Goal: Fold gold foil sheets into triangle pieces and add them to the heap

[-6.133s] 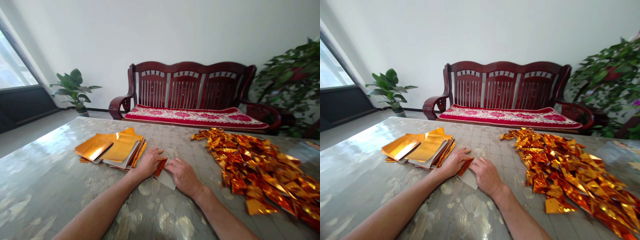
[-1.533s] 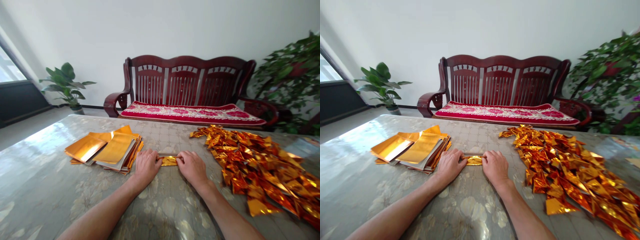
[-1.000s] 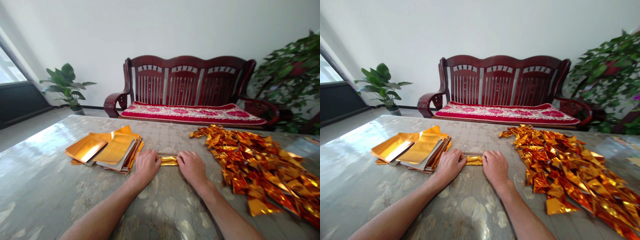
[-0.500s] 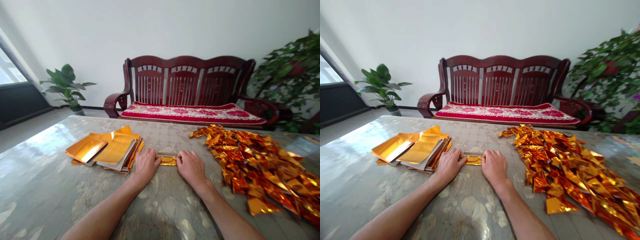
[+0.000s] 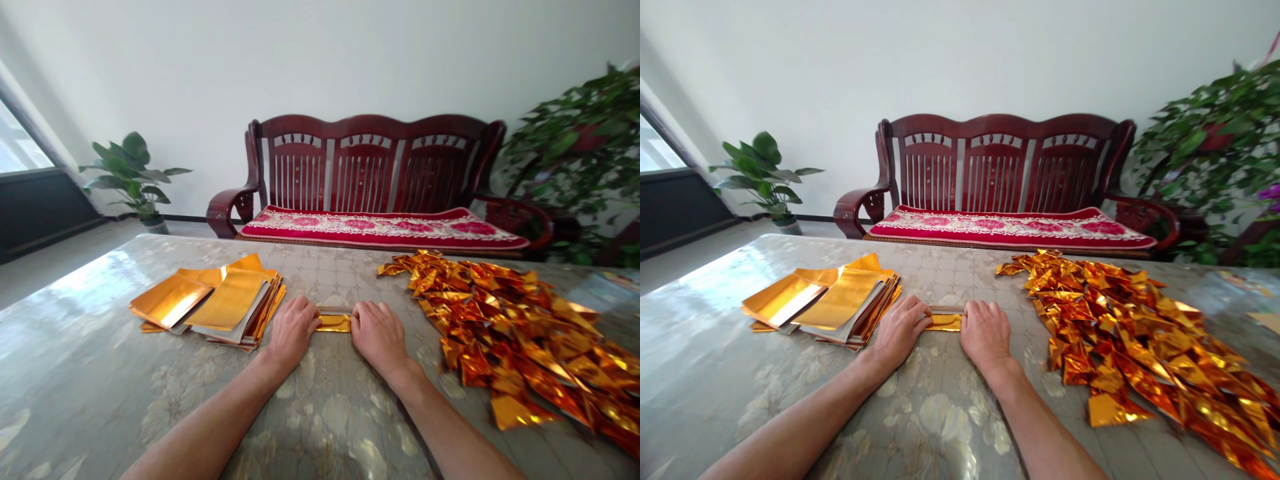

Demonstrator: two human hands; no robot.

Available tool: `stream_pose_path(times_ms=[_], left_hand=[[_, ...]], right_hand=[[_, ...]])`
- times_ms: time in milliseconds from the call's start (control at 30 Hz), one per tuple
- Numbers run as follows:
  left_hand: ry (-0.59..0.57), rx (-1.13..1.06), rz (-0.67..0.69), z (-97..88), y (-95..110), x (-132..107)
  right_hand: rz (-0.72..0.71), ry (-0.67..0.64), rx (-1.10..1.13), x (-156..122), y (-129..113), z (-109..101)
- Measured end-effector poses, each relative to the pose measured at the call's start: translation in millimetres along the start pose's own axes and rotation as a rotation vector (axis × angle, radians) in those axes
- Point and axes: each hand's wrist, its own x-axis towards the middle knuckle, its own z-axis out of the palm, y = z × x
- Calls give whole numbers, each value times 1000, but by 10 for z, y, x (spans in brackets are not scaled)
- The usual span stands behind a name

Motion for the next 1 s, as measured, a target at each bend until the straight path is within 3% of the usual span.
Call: stream_pose_path(times_ms=[567,833,1000], left_hand=[[-30,-153,-78,-13,-72,39],[-32,-78,-120,-33,-29,27],[4,-28,-47,-23,-12,-2]], right_hand=[[-10,12,-23,-6,7,1],[-18,15,-19,-3,8,-1],[-23,0,-16,-4,9,-1]])
